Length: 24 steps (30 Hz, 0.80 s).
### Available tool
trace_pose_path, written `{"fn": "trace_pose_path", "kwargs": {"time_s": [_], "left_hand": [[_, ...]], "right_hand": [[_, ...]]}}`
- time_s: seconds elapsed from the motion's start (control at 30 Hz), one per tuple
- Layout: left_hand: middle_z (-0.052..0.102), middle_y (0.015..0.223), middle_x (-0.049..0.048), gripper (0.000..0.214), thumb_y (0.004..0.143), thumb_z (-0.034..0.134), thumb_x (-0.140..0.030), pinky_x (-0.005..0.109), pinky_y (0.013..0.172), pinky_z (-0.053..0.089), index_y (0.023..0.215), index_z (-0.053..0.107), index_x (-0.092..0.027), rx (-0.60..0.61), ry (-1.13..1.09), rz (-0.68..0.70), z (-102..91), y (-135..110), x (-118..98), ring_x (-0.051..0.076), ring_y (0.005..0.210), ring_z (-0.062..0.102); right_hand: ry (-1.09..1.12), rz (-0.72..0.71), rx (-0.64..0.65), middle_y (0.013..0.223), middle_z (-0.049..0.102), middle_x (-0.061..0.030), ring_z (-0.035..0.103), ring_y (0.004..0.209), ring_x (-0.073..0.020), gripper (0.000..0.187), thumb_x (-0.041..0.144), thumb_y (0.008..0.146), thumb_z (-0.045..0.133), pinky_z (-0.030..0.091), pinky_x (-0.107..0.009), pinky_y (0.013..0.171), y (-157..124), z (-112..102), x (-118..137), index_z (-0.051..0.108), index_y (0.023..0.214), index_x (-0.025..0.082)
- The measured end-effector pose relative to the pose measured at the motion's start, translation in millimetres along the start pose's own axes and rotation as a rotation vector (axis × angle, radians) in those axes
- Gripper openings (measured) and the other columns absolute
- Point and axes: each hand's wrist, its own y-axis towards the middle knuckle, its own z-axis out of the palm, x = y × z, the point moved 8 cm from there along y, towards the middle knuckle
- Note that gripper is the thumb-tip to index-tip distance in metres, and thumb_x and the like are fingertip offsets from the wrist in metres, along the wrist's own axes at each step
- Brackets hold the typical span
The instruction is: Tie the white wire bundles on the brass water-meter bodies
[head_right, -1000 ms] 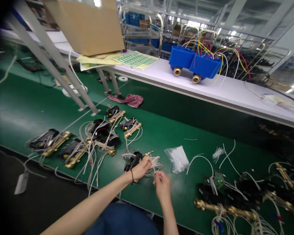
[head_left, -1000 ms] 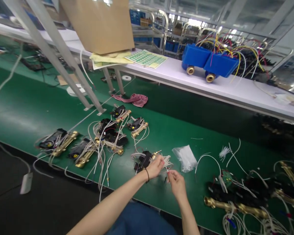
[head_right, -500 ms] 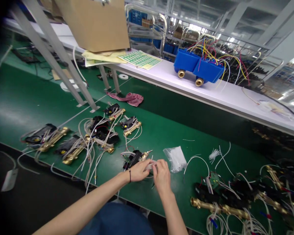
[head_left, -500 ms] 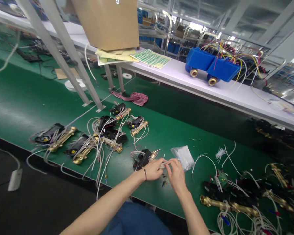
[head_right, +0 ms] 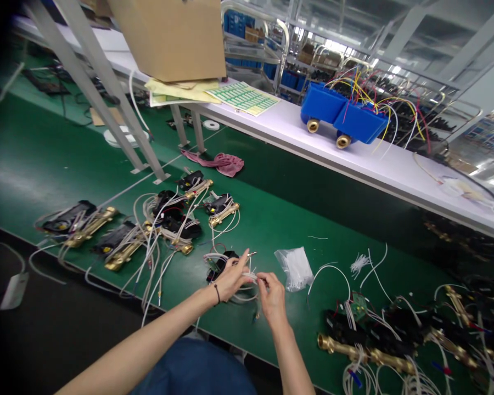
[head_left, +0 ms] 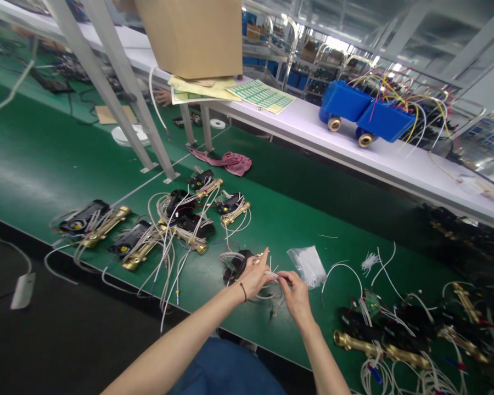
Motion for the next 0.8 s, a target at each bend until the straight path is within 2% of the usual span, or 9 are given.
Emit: {"fn": "trace_pose_path", "kwargs": {"time_s": [0.07,0.17,0.33,0.43,0.5,0.57,0.6,0.7,0.8], "left_hand": [[0.065,0.086,-0.0005,0.061,0.081,0.047,-0.030,0.041,0.097,0.019,0.131,0.015,-0.016,-0.007,-0.022,-0.020,0.1,0,4,0.018,0.102,0.050],[0.065,0.087,0.0006,0.038,0.079,0.051,-0.031,0.040,0.095,0.021,0.113,0.038,-0.019,0.029,-0.021,-0.018,3.1,0,6,0.019,0.100,0.052],[0.065,0.082,0.0018,0.024,0.077,0.055,-0.029,0.038,0.092,0.024,0.096,0.048,-0.018,0.082,0.005,0.040,2.3,1,-2,0.018,0.085,0.056],[0.064,0.073,-0.0018,0.013,0.077,0.054,-0.030,0.036,0.089,0.026,0.084,0.055,-0.020,0.147,-0.003,0.052,2.5,2,-4,0.016,0.077,0.056],[0.061,0.064,-0.0043,0.014,0.077,0.054,-0.033,0.033,0.086,0.028,0.075,0.060,-0.021,0.190,-0.003,0.056,2.9,3,-3,0.014,0.071,0.054],[0.059,0.058,-0.0057,0.018,0.075,0.056,-0.037,0.031,0.084,0.028,0.069,0.063,-0.022,0.216,0.001,0.054,3.0,4,1,0.013,0.069,0.052],[0.058,0.055,-0.0060,0.019,0.073,0.058,-0.039,0.031,0.084,0.028,0.068,0.063,-0.022,0.220,0.007,0.050,3.0,4,2,0.013,0.069,0.051],[0.058,0.053,-0.0056,0.018,0.071,0.060,-0.040,0.033,0.085,0.027,0.066,0.064,-0.023,0.201,0.044,0.049,3.0,5,3,0.013,0.067,0.051],[0.064,0.062,-0.0036,0.013,0.072,0.061,-0.035,0.036,0.088,0.026,0.075,0.063,-0.023,0.145,0.068,0.047,1.9,5,-3,0.015,0.071,0.055]], "right_hand": [[-0.017,-0.012,-0.016,0.084,0.063,-0.0066,0.058,0.077,-0.0172,0.022,0.026,0.083,0.044,0.047,-0.028,0.068,-3,0,2,0.063,0.089,0.018],[-0.056,-0.032,0.018,0.083,0.063,-0.0055,0.058,0.076,-0.0162,0.022,0.027,0.083,0.044,0.046,-0.027,0.068,-2,2,5,0.063,0.089,0.018],[-0.167,-0.126,0.088,0.081,0.062,-0.0038,0.057,0.072,-0.0155,0.017,0.029,0.083,0.049,0.046,-0.027,0.065,7,2,21,0.062,0.087,0.019],[-0.361,-0.360,0.100,0.094,0.060,-0.0073,0.054,0.086,-0.0185,0.018,0.024,0.086,0.044,0.045,-0.031,0.072,6,1,44,0.061,0.089,0.019],[-0.519,-0.565,0.170,0.104,0.057,-0.0091,0.050,0.094,-0.0204,0.020,0.020,0.087,0.041,0.044,-0.034,0.076,1,7,58,0.059,0.095,0.019],[-0.618,-0.694,0.265,0.100,0.058,-0.0092,0.050,0.090,-0.0201,0.020,0.017,0.088,0.039,0.043,-0.033,0.074,-5,14,65,0.057,0.096,0.018],[-0.639,-0.713,0.301,0.093,0.059,-0.0085,0.051,0.085,-0.0193,0.020,0.017,0.088,0.038,0.043,-0.032,0.071,-5,16,66,0.057,0.094,0.018],[-0.580,-0.576,0.314,0.075,0.058,-0.0055,0.051,0.075,-0.0180,0.019,0.018,0.088,0.038,0.042,-0.029,0.066,3,18,59,0.057,0.084,0.018],[-0.319,-0.159,0.247,0.066,0.058,-0.0032,0.053,0.064,-0.0156,0.019,0.021,0.084,0.041,0.041,-0.025,0.057,18,17,29,0.056,0.073,0.017]]}}
